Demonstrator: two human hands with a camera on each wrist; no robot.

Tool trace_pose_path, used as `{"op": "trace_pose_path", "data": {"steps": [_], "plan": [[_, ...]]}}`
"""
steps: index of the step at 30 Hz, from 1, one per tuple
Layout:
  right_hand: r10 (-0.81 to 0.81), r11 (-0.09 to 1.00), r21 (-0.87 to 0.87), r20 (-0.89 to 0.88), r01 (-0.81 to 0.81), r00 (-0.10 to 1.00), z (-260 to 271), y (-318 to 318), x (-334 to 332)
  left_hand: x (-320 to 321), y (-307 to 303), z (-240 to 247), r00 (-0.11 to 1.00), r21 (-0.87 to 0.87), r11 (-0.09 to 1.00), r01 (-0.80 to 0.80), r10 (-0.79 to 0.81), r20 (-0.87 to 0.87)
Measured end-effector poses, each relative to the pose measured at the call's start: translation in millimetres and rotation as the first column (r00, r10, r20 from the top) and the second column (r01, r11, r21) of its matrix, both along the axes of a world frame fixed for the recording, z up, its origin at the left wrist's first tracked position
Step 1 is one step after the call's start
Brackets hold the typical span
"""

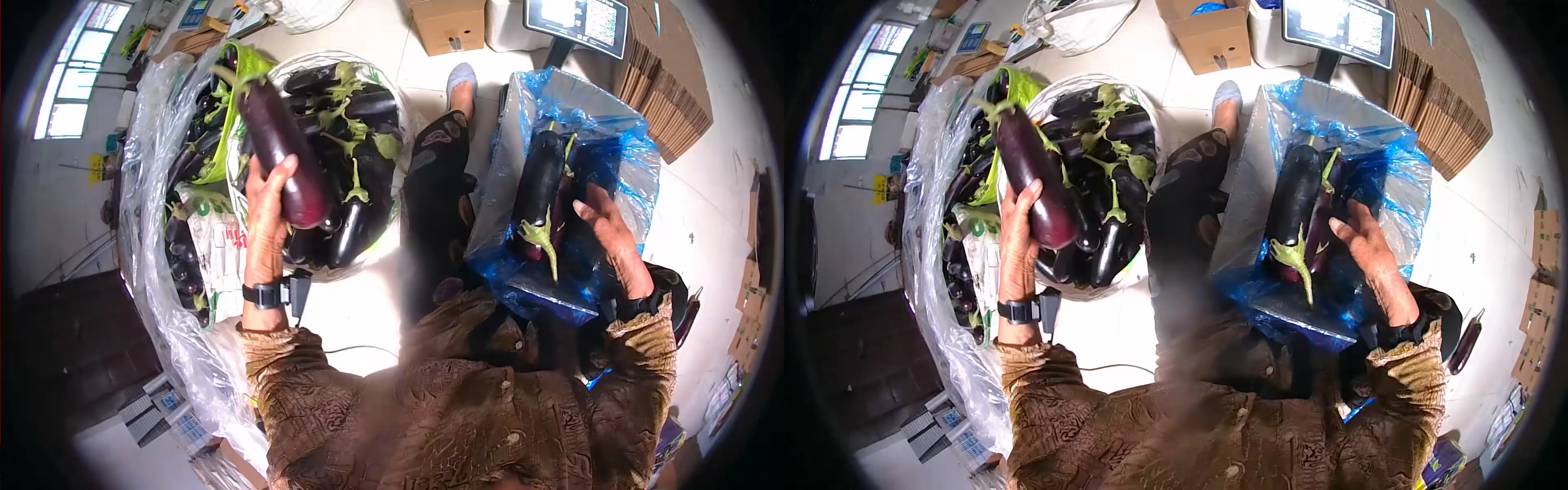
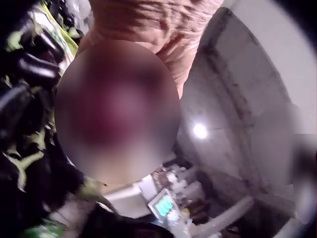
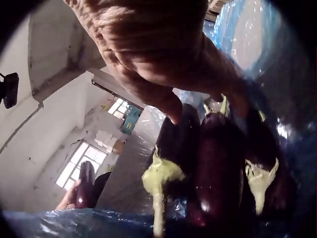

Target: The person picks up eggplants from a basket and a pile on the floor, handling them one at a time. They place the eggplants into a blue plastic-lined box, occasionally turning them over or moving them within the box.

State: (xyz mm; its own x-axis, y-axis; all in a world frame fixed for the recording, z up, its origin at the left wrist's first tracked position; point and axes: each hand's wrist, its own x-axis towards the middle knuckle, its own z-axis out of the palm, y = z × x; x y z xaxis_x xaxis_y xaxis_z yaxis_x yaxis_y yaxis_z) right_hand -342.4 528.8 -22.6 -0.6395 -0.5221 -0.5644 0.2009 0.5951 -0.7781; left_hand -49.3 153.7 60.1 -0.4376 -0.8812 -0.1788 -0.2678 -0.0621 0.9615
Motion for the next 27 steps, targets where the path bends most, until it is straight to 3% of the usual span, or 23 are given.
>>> {"op": "trace_pose_path", "data": {"steps": [3, 4, 5, 7, 10, 14, 17, 18, 19, 20, 21, 22, 23, 25, 26, 27], "plan": [[-0.004, 0.997, -0.082, 0.109, 0.013, 0.994, -26.4, 0.3, 8.1, 53.5, -46.5, -49.9, 0.985, -0.097, 0.984, -0.147, 0.155, 0.081], [-0.017, 0.999, -0.035, 0.178, 0.024, 0.984, -24.1, -5.4, 10.7, 71.7, -59.1, -68.3, 0.952, -0.081, 0.962, -0.260, 0.269, 0.144], [-0.056, 0.998, 0.027, 0.249, 0.051, 0.967, -21.9, -6.8, 12.2, 91.7, -75.7, -85.2, 0.942, 0.072, 0.956, -0.285, 0.266, 0.204], [-0.067, 0.997, 0.059, 0.351, 0.050, 0.934, -30.4, -5.1, 10.2, 89.2, -58.5, -85.3, 0.912, 0.096, 0.913, -0.398, 0.382, 0.147], [-0.044, 0.999, 0.036, 0.372, 0.033, 0.927, -34.8, 1.6, 10.2, 132.0, -76.4, -126.4, 0.904, 0.193, 0.883, -0.427, 0.411, 0.119], [-0.045, 0.998, -0.030, 0.384, 0.061, 0.922, -44.9, 5.5, 13.7, 141.6, -60.7, -136.1, 0.923, 0.134, 0.913, -0.385, 0.376, 0.087], [-0.005, 0.992, -0.109, 0.483, 0.066, 0.875, -43.8, -0.4, 3.2, 144.2, -62.3, -138.8, 0.888, 0.104, 0.894, -0.436, 0.408, 0.212], [-0.045, 0.996, -0.052, 0.430, 0.074, 0.902, -50.1, -1.1, 3.5, 143.0, -67.5, -137.6, 0.684, -0.359, 0.871, -0.335, 0.487, 0.543], [-0.087, 0.996, 0.006, 0.374, 0.091, 0.923, -54.5, -1.4, 4.7, 140.8, -72.3, -135.8, 0.354, -0.682, 0.731, -0.007, 0.640, 0.683], [-0.073, 0.993, -0.059, 0.407, 0.106, 0.910, -56.5, -0.3, 3.9, 140.2, -77.4, -130.6, 0.708, -0.728, 0.678, 0.104, 0.464, 0.533], [-0.055, 0.986, -0.119, 0.439, 0.118, 0.897, -56.4, 1.3, 4.0, 99.1, -49.3, -105.6, 0.883, -0.638, 0.766, 0.074, 0.247, 0.399], [-0.098, 0.982, -0.107, 0.426, 0.158, 0.899, -65.7, 3.5, 4.4, 45.0, 1.6, -68.3, 0.978, -0.530, 0.845, 0.077, 0.040, 0.206], [-0.092, 0.977, -0.139, 0.411, 0.162, 0.907, -37.9, -1.5, 6.3, 4.2, 42.1, -34.9, 0.953, -0.438, 0.864, 0.249, -0.138, 0.271], [-0.135, 0.986, -0.042, 0.364, 0.162, 0.921, -50.4, -13.5, 0.8, -64.7, 116.3, 5.5, 0.843, -0.370, 0.767, 0.524, -0.404, 0.355], [-0.143, 0.984, -0.043, 0.365, 0.171, 0.920, -57.6, -16.8, 1.3, -88.0, 134.5, 12.4, 0.650, -0.523, 0.404, 0.750, -0.597, 0.471], [-0.123, 0.991, 0.057, 0.103, 0.118, 0.987, -66.8, -19.2, 0.8, -110.2, 148.8, -1.4, 0.500, -0.552, 0.219, 0.805, -0.751, 0.431]]}}
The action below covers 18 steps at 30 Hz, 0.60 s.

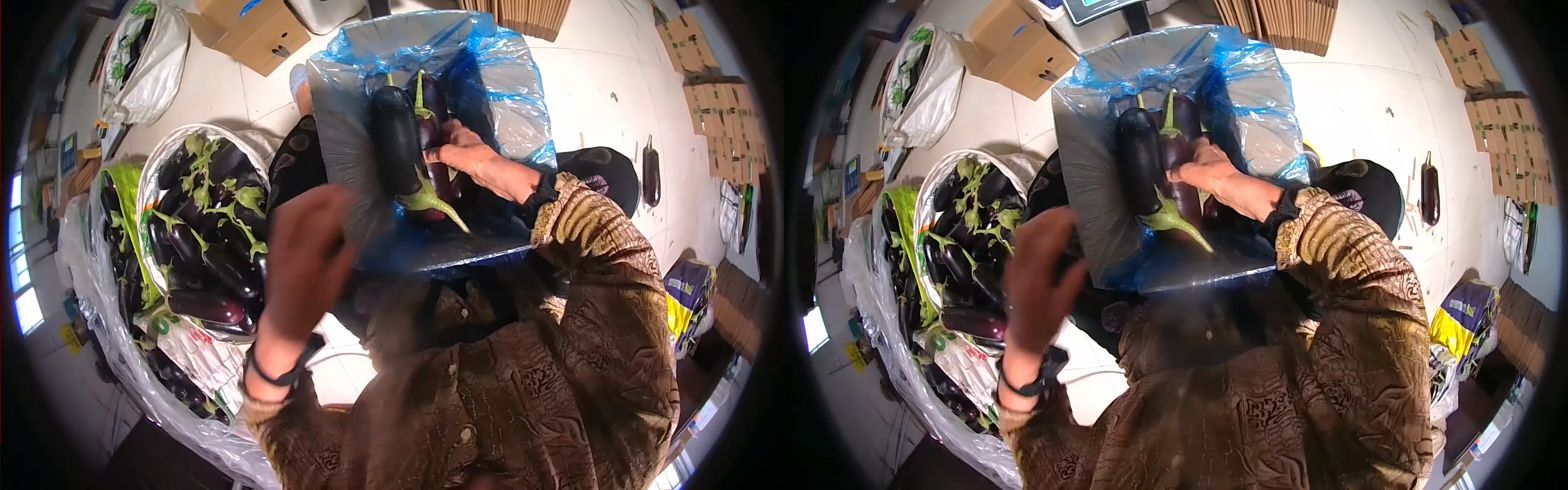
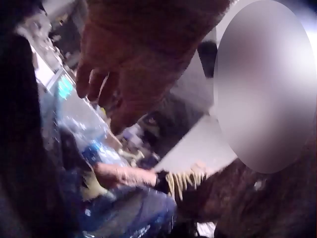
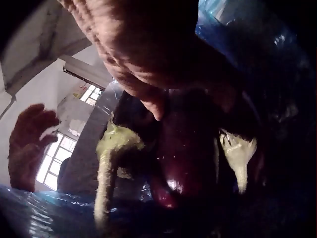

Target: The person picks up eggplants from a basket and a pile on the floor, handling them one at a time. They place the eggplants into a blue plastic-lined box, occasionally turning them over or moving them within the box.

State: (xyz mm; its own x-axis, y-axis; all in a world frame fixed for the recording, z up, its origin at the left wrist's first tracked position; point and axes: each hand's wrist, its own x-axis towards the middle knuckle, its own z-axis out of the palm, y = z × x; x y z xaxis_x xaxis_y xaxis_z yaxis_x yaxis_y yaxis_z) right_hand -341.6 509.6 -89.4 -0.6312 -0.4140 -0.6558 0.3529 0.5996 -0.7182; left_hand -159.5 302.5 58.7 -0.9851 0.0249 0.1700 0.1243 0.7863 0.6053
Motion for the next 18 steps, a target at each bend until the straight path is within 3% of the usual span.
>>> {"op": "trace_pose_path", "data": {"steps": [1, 2, 4, 6, 8, 10, 11, 12, 13, 14, 16, 17, 18], "plan": [[0.076, 0.988, 0.147, -0.248, -0.040, 0.966, -6.0, 0.6, -2.8, -21.4, 23.2, -6.6, 0.994, -0.150, 0.982, 0.111, -0.110, 0.014], [0.072, 0.988, 0.151, -0.248, -0.035, 0.966, -8.9, 2.7, -6.5, -38.7, 39.2, -23.4, 0.981, -0.216, 0.957, 0.193, -0.195, 0.013], [-0.140, 0.986, -0.088, 0.049, 0.144, 0.989, -14.7, 4.3, -15.1, -57.8, 55.5, -66.3, 0.959, -0.282, 0.919, 0.276, -0.283, 0.017], [-0.175, 0.984, -0.046, -0.025, 0.174, 0.984, -18.0, 4.1, -20.4, -69.2, 62.7, -89.7, 0.899, -0.532, 0.750, 0.393, -0.434, 0.052], [-0.275, 0.954, -0.088, 0.123, 0.286, 0.954, -6.7, 3.3, -21.0, -64.3, 63.4, -91.7, 0.887, -0.538, 0.731, 0.419, -0.456, 0.071], [-0.260, 0.957, -0.109, 0.085, 0.269, 0.962, -7.7, 1.1, -23.6, -61.1, 57.7, -78.7, 0.899, -0.478, 0.781, 0.401, -0.437, 0.039], [-0.149, 0.987, -0.061, 0.020, 0.150, 0.989, -8.2, -1.8, -26.3, -59.1, 52.9, -73.0, 0.898, -0.479, 0.780, 0.402, -0.439, 0.039], [-0.032, 0.999, -0.003, -0.036, 0.032, 0.999, -5.6, -5.3, -25.8, -55.6, 47.6, -66.8, 0.921, -0.369, 0.859, 0.355, -0.388, -0.016], [-0.030, 1.000, 0.002, -0.087, 0.030, 0.996, -2.3, -9.6, -23.7, -53.7, 42.0, -60.6, 0.942, -0.247, 0.920, 0.304, -0.328, -0.064], [-0.029, 1.000, 0.004, -0.084, 0.029, 0.996, -0.2, -13.8, -24.1, -54.7, 35.6, -54.4, 0.943, -0.245, 0.921, 0.304, -0.327, -0.062], [0.016, 1.000, 0.024, -0.006, -0.016, 1.000, 11.0, -23.0, -29.2, -59.2, 19.7, -36.8, 0.986, 0.125, 0.981, 0.150, -0.139, -0.095], [0.097, 0.990, -0.109, 0.032, -0.093, 0.995, 7.4, -19.3, -33.0, -59.6, 12.6, -29.5, 0.998, 0.225, 0.973, 0.048, -0.035, -0.059], [0.094, 0.990, -0.105, 0.032, -0.091, 0.995, 9.5, -22.1, -33.7, -58.4, 7.6, -21.8, 0.998, 0.322, 0.945, -0.056, 0.063, -0.010]]}}
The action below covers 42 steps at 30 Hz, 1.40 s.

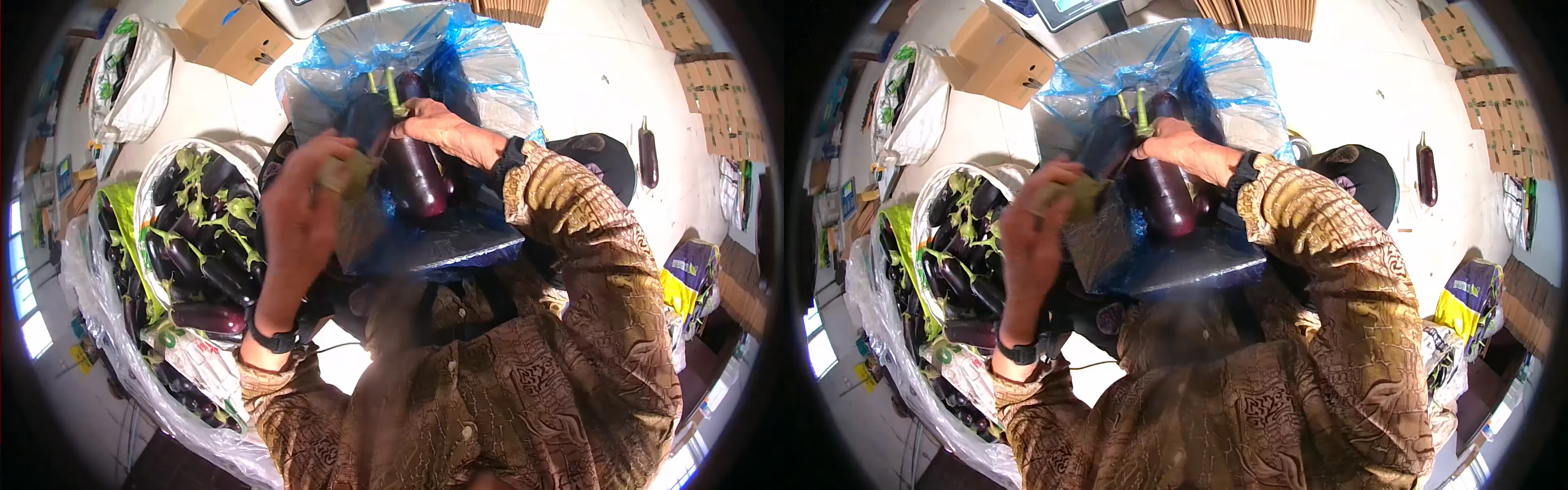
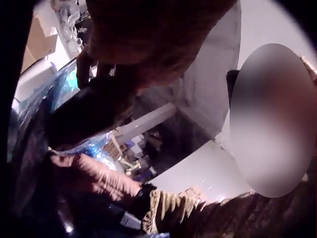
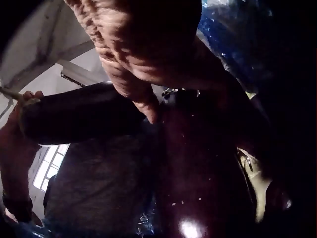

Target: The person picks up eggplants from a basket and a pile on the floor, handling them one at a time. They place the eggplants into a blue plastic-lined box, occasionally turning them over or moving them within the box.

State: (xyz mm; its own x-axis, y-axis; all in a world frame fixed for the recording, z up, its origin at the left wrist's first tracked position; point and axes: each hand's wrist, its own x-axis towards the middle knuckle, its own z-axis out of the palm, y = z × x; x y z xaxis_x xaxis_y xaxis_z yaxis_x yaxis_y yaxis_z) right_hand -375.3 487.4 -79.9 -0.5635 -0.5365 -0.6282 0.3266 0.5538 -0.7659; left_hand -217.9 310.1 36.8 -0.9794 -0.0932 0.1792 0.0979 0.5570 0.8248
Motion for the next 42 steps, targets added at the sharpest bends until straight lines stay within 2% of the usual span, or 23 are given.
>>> {"op": "trace_pose_path", "data": {"steps": [2, 3, 5, 7, 11, 12, 14, 16, 18, 20, 26, 28, 30, 31, 32, 34, 35, 36, 37, 38, 39, 40, 42], "plan": [[0.171, 0.978, 0.158, -0.208, -0.139, 0.963, 5.4, -9.9, 0.4, 0.9, -7.7, 22.0, 0.989, 0.284, 0.947, -0.148, 0.148, 0.022], [0.207, 0.974, 0.144, -0.242, -0.176, 0.948, -5.8, -9.8, -0.6, 0.6, -15.8, 29.2, 0.981, 0.318, 0.931, -0.179, 0.195, -0.019], [0.194, 0.978, 0.126, -0.265, -0.165, 0.944, 6.1, -3.6, 2.5, -1.9, -26.9, 42.5, 0.968, 0.352, 0.912, -0.212, 0.245, -0.053], [0.188, 0.980, 0.112, -0.259, -0.164, 0.947, 7.2, 1.7, 2.0, -5.3, -31.0, 52.7, 0.959, 0.611, 0.766, -0.199, 0.281, -0.040], [0.285, 0.958, 0.070, -0.267, -0.277, 0.920, 10.7, 9.5, 1.3, -14.6, -32.8, 34.9, 0.948, 0.663, 0.708, -0.244, 0.319, 0.007], [0.267, 0.958, -0.018, -0.305, -0.286, 0.914, 8.2, 17.6, -1.8, -15.1, -31.4, 34.2, 0.947, 0.662, 0.708, -0.246, 0.320, 0.010], [0.256, 0.964, 0.022, -0.346, -0.265, 0.903, 27.8, 26.8, -14.5, -12.7, -29.2, 33.0, 0.952, 0.650, 0.712, -0.265, 0.301, 0.058], [0.273, 0.960, 0.011, -0.274, -0.281, 0.922, 47.1, 36.2, -31.9, -12.8, -28.4, 30.2, 0.956, 0.679, 0.687, -0.259, 0.284, 0.076], [0.350, 0.934, 0.202, -0.367, -0.294, 0.862, 55.3, 36.6, -35.2, -15.5, -26.2, 26.6, 0.960, 0.710, 0.660, -0.245, 0.265, 0.085], [0.506, 0.829, 0.464, -0.384, -0.313, 0.772, 65.1, 28.6, -25.7, -19.9, -19.5, 21.7, 0.961, 0.571, 0.781, -0.253, 0.272, 0.053], [0.640, 0.736, 0.553, -0.381, -0.390, 0.668, 41.5, 19.5, -11.4, -33.2, -12.0, 5.0, 0.962, 0.547, 0.793, -0.269, 0.253, 0.105], [0.666, 0.709, 0.599, -0.395, -0.372, 0.633, 35.1, 19.4, -5.1, -39.7, -8.5, 3.9, 0.969, 0.502, 0.831, -0.241, 0.172, 0.179], [0.733, 0.666, 0.745, -0.662, 0.035, 0.155, 18.9, 17.2, 3.8, -48.2, -3.5, -0.8, 0.966, 0.484, 0.844, -0.231, 0.141, 0.216], [0.819, 0.563, 0.826, -0.554, -0.025, 0.152, 21.9, 20.7, -3.1, -52.6, 0.0, -7.6, 0.965, 0.450, 0.867, -0.216, 0.121, 0.231], [0.818, 0.565, 0.825, -0.556, -0.024, 0.150, 21.1, 28.5, -3.9, -57.1, 4.1, -15.6, 0.964, 0.413, 0.889, -0.199, 0.102, 0.245], [0.808, 0.571, 0.786, -0.589, -0.239, -0.005, 12.8, 45.4, -5.5, -65.8, 15.6, -35.2, 0.963, 0.419, 0.884, -0.208, 0.110, 0.245], [0.831, 0.543, 0.786, -0.553, -0.297, 0.057, -0.8, 48.1, -4.0, -70.3, 21.9, -43.0, 0.960, 0.383, 0.902, -0.199, 0.100, 0.263], [0.831, 0.543, 0.784, -0.552, -0.300, 0.062, 1.8, 48.6, -4.2, -73.4, 27.2, -53.9, 0.954, 0.345, 0.919, -0.190, 0.090, 0.286], [0.846, 0.526, 0.761, -0.514, -0.380, 0.142, 9.5, 47.2, -5.3, -77.3, 30.6, -74.6, 0.952, 0.342, 0.920, -0.192, 0.090, 0.293], [0.857, 0.513, 0.729, -0.469, -0.454, 0.214, 15.4, 44.6, -7.2, -83.5, 32.2, -101.1, 0.969, 0.224, 0.969, -0.101, 0.045, 0.242], [0.870, 0.491, 0.743, -0.442, -0.455, 0.218, 17.9, 42.6, -5.9, -88.8, 34.9, -123.7, 0.981, 0.098, 0.995, -0.007, -0.012, 0.195], [0.869, 0.494, 0.743, -0.442, -0.453, 0.222, 19.7, 40.4, -5.3, -93.0, 41.4, -142.6, 0.981, 0.098, 0.995, -0.002, -0.017, 0.194], [0.904, 0.428, 0.770, -0.367, -0.473, 0.222, 22.5, 38.0, -5.5, -99.9, 54.6, -157.3, 0.925, 0.016, 0.995, -0.100, 0.087, 0.369]]}}
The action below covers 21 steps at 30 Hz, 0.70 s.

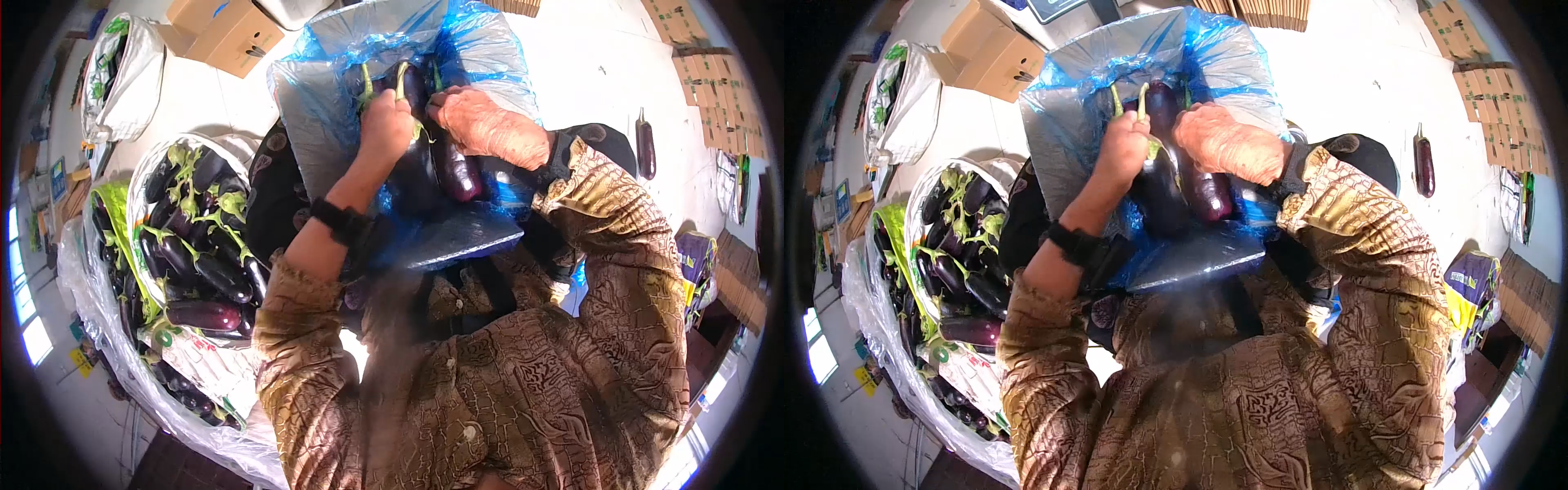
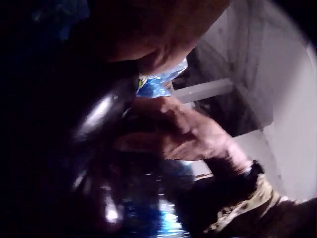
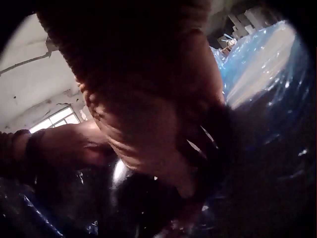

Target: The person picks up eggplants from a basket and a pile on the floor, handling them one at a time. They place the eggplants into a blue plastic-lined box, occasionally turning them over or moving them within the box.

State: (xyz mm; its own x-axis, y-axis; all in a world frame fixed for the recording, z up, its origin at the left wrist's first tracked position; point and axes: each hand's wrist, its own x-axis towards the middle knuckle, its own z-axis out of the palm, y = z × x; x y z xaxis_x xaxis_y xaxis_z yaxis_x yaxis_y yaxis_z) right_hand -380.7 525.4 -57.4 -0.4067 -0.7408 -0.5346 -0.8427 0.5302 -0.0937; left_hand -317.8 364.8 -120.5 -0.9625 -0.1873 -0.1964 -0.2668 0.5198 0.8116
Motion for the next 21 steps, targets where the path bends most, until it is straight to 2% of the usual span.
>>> {"op": "trace_pose_path", "data": {"steps": [1, 3, 4, 5, 6, 7, 8, 9, 10, 11, 12, 14, 18, 21], "plan": [[-0.007, 1.000, -0.020, -0.058, 0.006, 0.998, -5.3, 1.9, 3.8, -2.9, -0.3, 2.5, 1.000, -0.005, 1.000, 0.001, -0.001, -0.002], [-0.005, 0.999, -0.044, -0.070, 0.002, 0.998, -9.2, 3.3, 4.8, -10.4, -3.3, 7.5, 0.964, -0.323, 0.933, 0.156, -0.071, 0.258], [-0.002, 0.998, -0.059, -0.077, -0.003, 0.997, -10.7, 6.8, 6.3, -8.5, 0.7, 2.9, 0.962, -0.325, 0.932, 0.160, -0.074, 0.262], [0.005, 0.995, -0.101, -0.099, -0.015, 0.995, -12.7, 10.2, 6.4, -6.0, 6.3, -3.1, 0.993, -0.354, 0.934, -0.043, 0.081, 0.091], [0.001, 0.994, -0.106, -0.099, -0.012, 0.995, -11.0, 9.4, 6.2, -5.6, 10.9, 0.2, 0.969, -0.349, 0.904, -0.247, 0.231, -0.086], [0.000, 0.996, -0.087, -0.094, -0.009, 0.996, -8.9, 8.4, 7.1, 0.2, 15.3, 5.6, 0.948, -0.375, 0.889, -0.264, 0.167, -0.271], [0.001, 0.998, -0.067, -0.090, -0.007, 0.996, -6.5, 7.9, 6.7, 4.1, 14.9, 8.8, 0.948, -0.378, 0.888, -0.262, 0.163, -0.274], [0.000, 0.998, -0.069, -0.089, -0.006, 0.996, -7.2, 9.4, 6.4, 8.5, 12.6, 10.5, 0.951, -0.523, 0.844, -0.118, -0.056, -0.305], [0.008, 0.996, -0.089, -0.102, -0.017, 0.995, -10.3, 6.4, 8.1, 14.9, 5.4, 10.0, 0.915, -0.660, 0.751, 0.009, -0.272, -0.298], [0.016, 0.994, -0.110, -0.116, -0.028, 0.993, -11.2, 7.0, 8.4, 19.8, 1.9, 11.9, 0.940, -0.658, 0.742, 0.131, -0.303, -0.155], [0.016, 0.993, -0.114, -0.117, -0.029, 0.993, -12.9, 7.3, 8.1, 22.8, 0.9, 13.8, 0.940, -0.661, 0.739, 0.130, -0.303, -0.155], [0.028, 0.992, -0.116, -0.145, -0.045, 0.989, -16.3, 7.2, 8.3, 28.4, -0.7, 16.7, 0.947, -0.663, 0.706, 0.250, -0.320, 0.017], [0.022, 0.998, -0.059, -0.148, -0.031, 0.989, -17.9, 5.7, 6.7, 37.3, 3.0, 22.0, 0.923, -0.714, 0.629, 0.307, -0.380, 0.062], [0.051, 0.989, -0.132, -0.165, -0.073, 0.985, -13.1, 9.5, 6.3, 39.3, 3.5, 15.2, 0.924, -0.751, 0.630, 0.198, -0.376, -0.071]]}}
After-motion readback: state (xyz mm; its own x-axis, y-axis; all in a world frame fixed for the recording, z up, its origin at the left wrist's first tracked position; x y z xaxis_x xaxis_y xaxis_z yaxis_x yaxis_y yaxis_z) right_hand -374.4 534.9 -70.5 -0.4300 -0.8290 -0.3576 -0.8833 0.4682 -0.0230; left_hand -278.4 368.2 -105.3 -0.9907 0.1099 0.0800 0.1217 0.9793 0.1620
